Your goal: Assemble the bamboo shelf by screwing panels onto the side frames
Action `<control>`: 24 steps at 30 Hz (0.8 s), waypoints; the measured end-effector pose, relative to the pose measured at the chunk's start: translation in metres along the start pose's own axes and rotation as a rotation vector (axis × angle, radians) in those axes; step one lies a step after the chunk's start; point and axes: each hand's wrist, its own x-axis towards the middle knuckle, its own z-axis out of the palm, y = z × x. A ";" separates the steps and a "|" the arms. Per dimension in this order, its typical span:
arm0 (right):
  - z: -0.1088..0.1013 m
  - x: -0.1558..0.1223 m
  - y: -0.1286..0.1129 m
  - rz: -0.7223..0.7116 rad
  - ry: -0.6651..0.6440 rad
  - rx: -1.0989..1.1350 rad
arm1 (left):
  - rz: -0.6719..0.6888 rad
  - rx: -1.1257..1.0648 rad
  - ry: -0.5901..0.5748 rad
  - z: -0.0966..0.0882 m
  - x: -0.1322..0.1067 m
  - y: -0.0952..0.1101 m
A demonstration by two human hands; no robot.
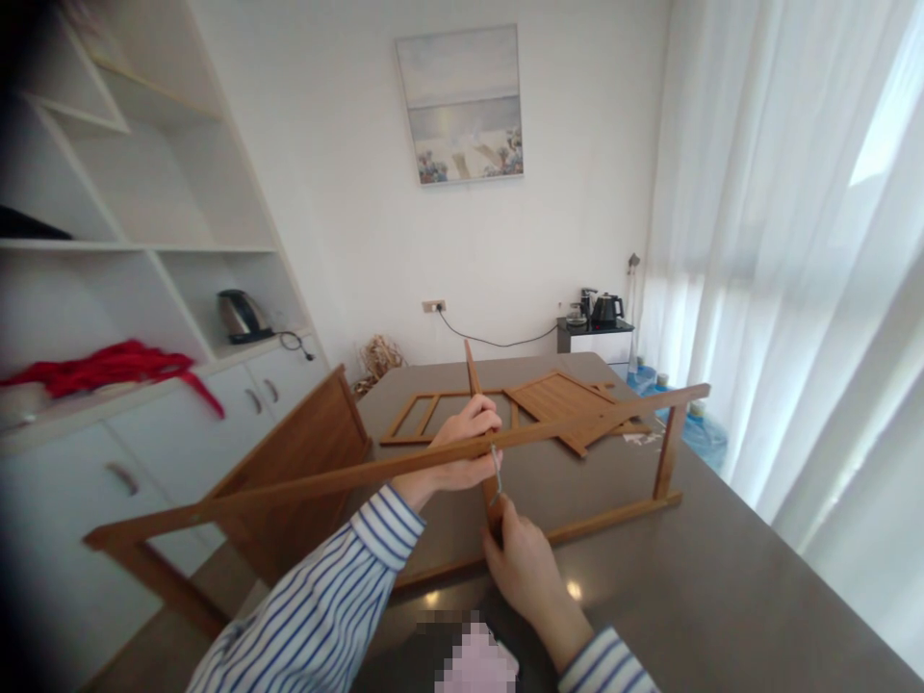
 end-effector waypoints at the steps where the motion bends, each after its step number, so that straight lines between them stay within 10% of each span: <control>1: -0.004 -0.002 0.000 -0.018 0.015 0.001 | 0.002 -0.009 0.004 0.000 0.000 0.000; 9: -0.090 -0.037 -0.028 -0.388 0.490 -0.148 | 0.006 -0.067 -0.006 0.002 0.000 -0.002; 15: -0.138 -0.033 -0.055 -0.723 0.437 -0.473 | 0.018 -0.078 -0.016 0.000 0.001 -0.001; 24: -0.145 -0.025 -0.065 -0.809 0.444 -0.517 | 0.006 -0.063 -0.041 -0.006 0.002 0.003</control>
